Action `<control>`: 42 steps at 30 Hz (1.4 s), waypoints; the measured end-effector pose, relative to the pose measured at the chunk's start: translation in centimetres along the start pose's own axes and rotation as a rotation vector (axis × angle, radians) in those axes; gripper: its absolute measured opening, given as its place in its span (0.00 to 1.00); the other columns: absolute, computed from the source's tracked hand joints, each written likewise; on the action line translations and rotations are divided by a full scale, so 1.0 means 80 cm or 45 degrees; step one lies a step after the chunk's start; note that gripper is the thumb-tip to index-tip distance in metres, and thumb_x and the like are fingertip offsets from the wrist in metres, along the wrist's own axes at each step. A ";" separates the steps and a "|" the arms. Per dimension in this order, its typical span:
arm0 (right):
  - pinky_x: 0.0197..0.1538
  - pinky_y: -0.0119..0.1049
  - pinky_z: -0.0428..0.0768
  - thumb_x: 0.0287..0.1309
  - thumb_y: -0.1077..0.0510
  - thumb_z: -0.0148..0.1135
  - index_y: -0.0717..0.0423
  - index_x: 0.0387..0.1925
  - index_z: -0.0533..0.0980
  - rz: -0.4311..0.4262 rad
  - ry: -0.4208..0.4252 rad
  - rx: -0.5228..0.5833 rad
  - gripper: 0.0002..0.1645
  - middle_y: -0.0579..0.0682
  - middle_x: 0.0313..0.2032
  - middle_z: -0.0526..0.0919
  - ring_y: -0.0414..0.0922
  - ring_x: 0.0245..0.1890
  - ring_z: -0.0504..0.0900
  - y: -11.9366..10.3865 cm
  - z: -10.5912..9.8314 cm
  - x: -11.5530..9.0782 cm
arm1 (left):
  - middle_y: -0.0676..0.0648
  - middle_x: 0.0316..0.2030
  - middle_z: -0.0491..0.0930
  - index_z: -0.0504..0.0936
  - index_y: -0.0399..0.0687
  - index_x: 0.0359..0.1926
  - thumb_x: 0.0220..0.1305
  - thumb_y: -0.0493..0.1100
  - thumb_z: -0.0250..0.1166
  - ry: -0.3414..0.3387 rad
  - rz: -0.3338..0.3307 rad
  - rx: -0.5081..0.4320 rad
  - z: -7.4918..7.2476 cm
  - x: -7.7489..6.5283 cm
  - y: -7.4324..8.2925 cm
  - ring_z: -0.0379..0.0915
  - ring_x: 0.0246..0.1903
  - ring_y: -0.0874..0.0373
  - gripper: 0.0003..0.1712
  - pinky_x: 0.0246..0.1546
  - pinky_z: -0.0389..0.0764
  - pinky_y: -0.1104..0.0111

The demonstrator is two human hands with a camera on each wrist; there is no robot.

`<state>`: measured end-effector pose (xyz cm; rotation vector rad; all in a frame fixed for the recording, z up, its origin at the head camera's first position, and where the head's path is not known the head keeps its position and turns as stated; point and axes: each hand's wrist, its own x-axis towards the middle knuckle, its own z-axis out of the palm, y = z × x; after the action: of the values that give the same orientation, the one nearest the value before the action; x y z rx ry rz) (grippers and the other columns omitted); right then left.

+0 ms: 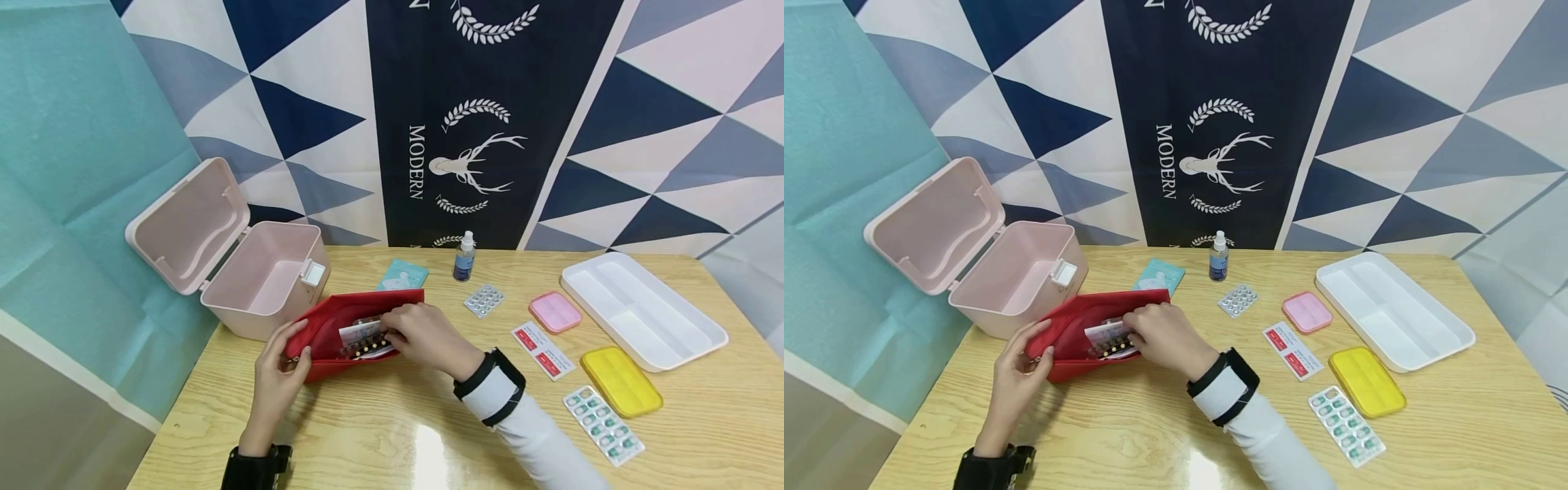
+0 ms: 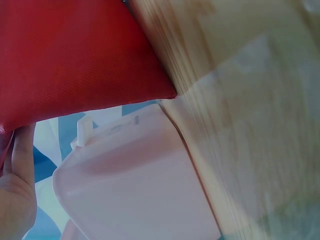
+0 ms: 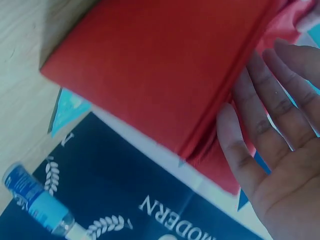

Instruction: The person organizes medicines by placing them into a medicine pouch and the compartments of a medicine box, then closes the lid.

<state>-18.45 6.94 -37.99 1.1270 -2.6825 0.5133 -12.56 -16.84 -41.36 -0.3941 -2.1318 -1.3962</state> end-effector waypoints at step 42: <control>0.37 0.56 0.76 0.52 0.63 0.60 0.59 0.44 0.76 0.431 -0.119 -0.266 0.15 0.62 0.45 0.78 0.62 0.41 0.76 0.184 0.016 -0.067 | 0.44 0.51 0.73 0.75 0.40 0.53 0.53 0.25 0.60 -0.048 -0.105 -0.044 0.000 -0.008 -0.042 0.73 0.38 0.64 0.24 0.27 0.77 0.80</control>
<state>-25.39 19.55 -44.30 0.6601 -2.9402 0.2235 -13.80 -18.24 -44.28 -0.3518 -2.1788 -1.4843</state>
